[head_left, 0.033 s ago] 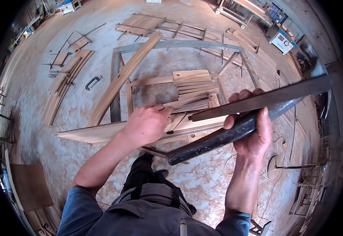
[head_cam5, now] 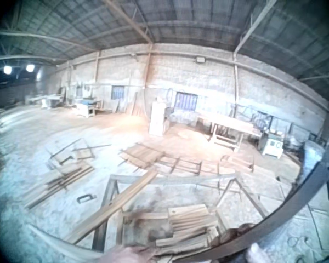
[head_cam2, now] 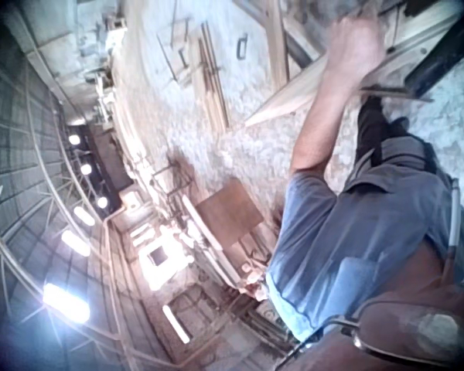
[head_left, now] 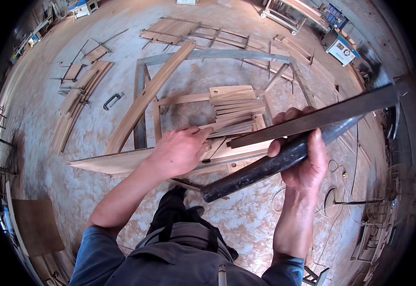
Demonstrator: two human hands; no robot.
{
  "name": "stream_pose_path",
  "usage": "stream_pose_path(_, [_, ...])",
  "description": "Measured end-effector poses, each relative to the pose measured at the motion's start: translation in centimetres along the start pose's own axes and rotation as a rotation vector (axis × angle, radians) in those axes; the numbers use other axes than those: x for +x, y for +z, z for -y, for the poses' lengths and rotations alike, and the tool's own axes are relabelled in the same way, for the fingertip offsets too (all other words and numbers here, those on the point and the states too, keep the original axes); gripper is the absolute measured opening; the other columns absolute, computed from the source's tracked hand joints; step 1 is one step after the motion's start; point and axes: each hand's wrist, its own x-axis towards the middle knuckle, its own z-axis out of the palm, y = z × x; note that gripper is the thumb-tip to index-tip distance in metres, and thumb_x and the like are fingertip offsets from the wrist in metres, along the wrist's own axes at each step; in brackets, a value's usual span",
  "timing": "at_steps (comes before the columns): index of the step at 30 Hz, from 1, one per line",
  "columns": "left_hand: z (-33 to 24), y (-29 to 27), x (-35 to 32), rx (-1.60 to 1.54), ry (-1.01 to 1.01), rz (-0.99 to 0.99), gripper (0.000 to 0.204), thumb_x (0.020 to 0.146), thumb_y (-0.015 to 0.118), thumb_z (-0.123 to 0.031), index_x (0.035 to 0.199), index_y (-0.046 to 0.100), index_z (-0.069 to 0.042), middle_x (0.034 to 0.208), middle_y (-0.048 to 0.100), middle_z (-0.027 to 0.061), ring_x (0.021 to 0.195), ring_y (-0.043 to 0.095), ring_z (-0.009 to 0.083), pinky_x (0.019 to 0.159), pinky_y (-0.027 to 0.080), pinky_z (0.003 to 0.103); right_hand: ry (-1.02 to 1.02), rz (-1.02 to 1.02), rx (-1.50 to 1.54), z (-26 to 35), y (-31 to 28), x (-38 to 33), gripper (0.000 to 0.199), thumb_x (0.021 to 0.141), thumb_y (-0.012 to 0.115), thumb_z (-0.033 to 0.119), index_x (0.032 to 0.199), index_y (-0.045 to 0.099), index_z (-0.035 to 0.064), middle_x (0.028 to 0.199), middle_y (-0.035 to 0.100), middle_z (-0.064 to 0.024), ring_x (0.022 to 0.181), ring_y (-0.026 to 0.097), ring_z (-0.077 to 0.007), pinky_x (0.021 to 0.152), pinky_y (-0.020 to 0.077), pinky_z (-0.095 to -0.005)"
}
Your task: The person assembles a wooden frame by applying glue to small wooden strips and attaching them to a larger board using a hammer. The person moves between a workbench and a table saw to retrieve materials and tools, then returns to the frame to continue assembly.
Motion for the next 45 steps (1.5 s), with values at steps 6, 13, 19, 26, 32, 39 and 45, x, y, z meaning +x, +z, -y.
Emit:
stream_pose_path(6, [0.5,-0.9,1.2,-0.443,0.235,-0.149,0.05,0.078,0.073,-0.007,0.126,0.059,0.0,0.119,0.063,0.0188,0.111,0.061,0.034,0.095,0.048,0.041,0.144,-0.102,-0.139,-1.8,3.1,0.9,0.042,0.095,0.063,0.028,0.118,0.055,-0.0065,0.099,0.066,-0.0249,0.063,0.068,-0.0276,0.056,0.0588,-0.0343])
stream_pose_path(13, [-0.5,0.5,1.1,-0.521,0.056,-0.157,0.034,0.079,0.077,-0.012,0.11,0.068,-0.002,0.101,0.064,0.0152,0.089,0.064,0.0304,0.084,0.052,0.04,0.318,-0.184,-0.047,-3.8,5.0,1.4,0.027,0.09,0.071,0.019,0.105,0.061,-0.0018,0.08,0.067,-0.0096,0.055,0.064,-0.0163,0.049,0.054,-0.0282])
stream_pose_path(19, [0.9,0.8,0.9,-0.636,0.031,-0.166,0.028,0.079,0.076,-0.007,0.105,0.068,-0.002,0.094,0.067,0.0104,0.088,0.066,0.0226,0.082,0.051,0.034,0.243,-0.29,-0.706,-3.2,-0.9,2.1,0.027,0.088,0.069,0.023,0.095,0.068,-0.0034,0.086,0.072,-0.0086,0.071,0.063,-0.0162,0.067,0.05,-0.0303])
stream_pose_path(26, [1.1,1.3,-0.6,-1.005,-0.015,-0.103,0.028,0.083,0.07,0.001,0.111,0.063,0.0,0.101,0.068,0.0069,0.095,0.064,0.013,0.083,0.052,0.029,0.156,-0.306,-1.119,-6.3,-5.2,1.7,0.025,0.085,0.073,0.024,0.088,0.066,-0.0003,0.069,0.059,-0.0044,0.066,0.054,-0.0126,0.066,0.0469,-0.0308])
stream_pose_path(32, [-0.2,0.7,-1.0,-0.814,0.052,-0.174,0.032,0.079,0.077,-0.003,0.107,0.062,-0.001,0.101,0.065,0.0078,0.087,0.06,0.0109,0.075,0.049,0.026,-0.082,-0.25,-1.27,-7.4,-4.9,0.3,0.026,0.08,0.075,0.024,0.081,0.063,0.0003,0.067,0.06,-0.0153,0.074,0.058,-0.0369,0.077,0.0478,-0.0445])
stream_pose_path(39, [-1.8,0.2,0.0,-0.892,0.029,-0.196,0.034,0.079,0.08,-0.004,0.108,0.063,0.0,0.098,0.066,0.0063,0.082,0.059,0.0105,0.071,0.046,0.025,-0.13,-0.212,-1.263,-7.5,-5.3,0.1,0.023,0.078,0.074,0.021,0.075,0.06,0.0029,0.061,0.056,-0.0129,0.069,0.057,-0.0354,0.081,0.0444,-0.0429])
stream_pose_path(45, [-2.6,-0.1,0.3,-0.842,-0.001,-0.161,0.032,0.082,0.079,-0.003,0.11,0.063,0.0,0.095,0.067,0.0043,0.083,0.06,0.0095,0.072,0.047,0.024,-0.153,-0.221,-1.248,-7.7,-5.4,0.3,0.025,0.078,0.073,0.024,0.074,0.059,0.0038,0.058,0.054,-0.0122,0.066,0.056,-0.0354,0.082,0.0431,-0.0424])
